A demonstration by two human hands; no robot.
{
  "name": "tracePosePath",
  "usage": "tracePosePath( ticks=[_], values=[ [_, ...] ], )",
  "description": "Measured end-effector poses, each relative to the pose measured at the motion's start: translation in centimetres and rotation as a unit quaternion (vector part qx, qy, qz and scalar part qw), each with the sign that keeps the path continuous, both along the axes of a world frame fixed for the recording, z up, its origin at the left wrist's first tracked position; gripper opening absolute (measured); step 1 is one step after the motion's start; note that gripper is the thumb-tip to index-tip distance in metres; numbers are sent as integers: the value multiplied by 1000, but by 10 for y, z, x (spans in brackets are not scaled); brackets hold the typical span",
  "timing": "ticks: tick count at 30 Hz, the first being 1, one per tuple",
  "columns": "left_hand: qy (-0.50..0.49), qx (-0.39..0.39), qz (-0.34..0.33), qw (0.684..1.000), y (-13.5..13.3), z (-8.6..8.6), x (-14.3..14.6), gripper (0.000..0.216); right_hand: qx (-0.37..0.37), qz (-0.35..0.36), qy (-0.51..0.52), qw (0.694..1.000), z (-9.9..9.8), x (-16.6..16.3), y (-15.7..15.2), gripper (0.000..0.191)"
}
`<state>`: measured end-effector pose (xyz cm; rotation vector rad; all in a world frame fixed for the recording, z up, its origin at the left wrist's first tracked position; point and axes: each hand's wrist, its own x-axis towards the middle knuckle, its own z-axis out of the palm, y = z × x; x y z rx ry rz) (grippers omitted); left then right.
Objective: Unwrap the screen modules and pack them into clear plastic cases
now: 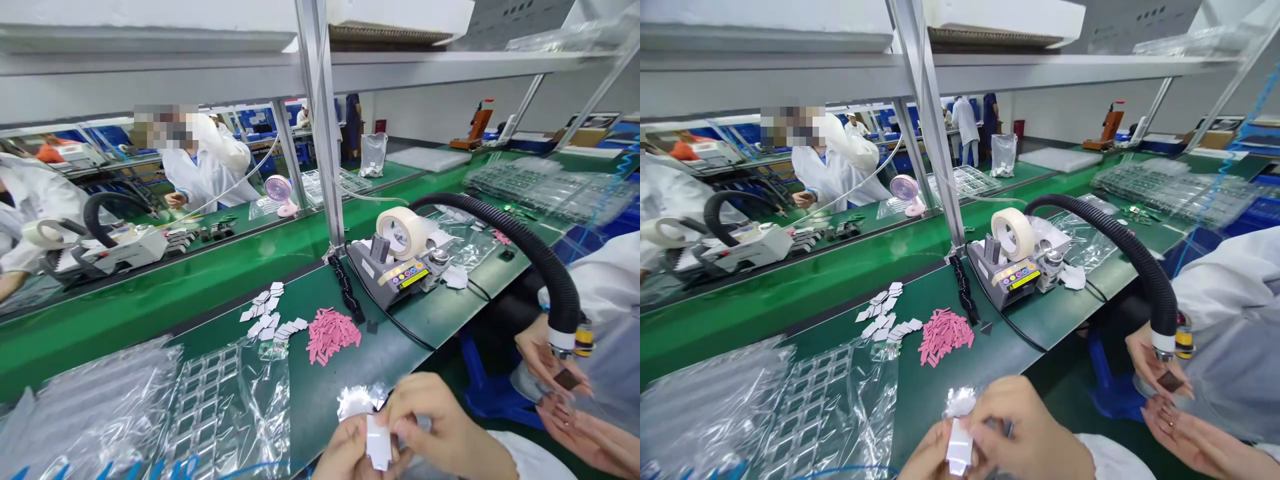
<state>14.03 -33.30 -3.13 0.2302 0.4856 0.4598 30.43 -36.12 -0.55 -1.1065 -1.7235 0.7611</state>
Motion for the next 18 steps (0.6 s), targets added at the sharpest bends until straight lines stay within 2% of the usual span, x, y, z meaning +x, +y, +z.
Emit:
tracePosePath(
  ticks=[3,7,10,12,13,15,17,18],
  values=[
    [-25,42,-59,997,1,14,10,42,-17,46,62,997,15,16,7,38],
    [-4,33,-85,996,4,24,20,54,-60,128,91,986,11,25,12,44],
    [20,53,-107,993,9,28,26,55,-65,106,113,986,3,30,12,45],
    [92,124,-70,985,13,31,28,44,-67,74,94,991,0,37,12,47],
    [147,182,-36,972,16,32,29,36,-68,53,73,994,-1,41,11,47],
    [245,310,15,918,19,34,29,23,-75,4,24,997,-1,47,9,43],
    [281,396,16,874,21,35,29,22,-95,-34,4,995,-1,48,5,37],
    [281,411,13,867,21,34,29,23,-109,-51,13,993,-1,48,4,33]
  ],
)
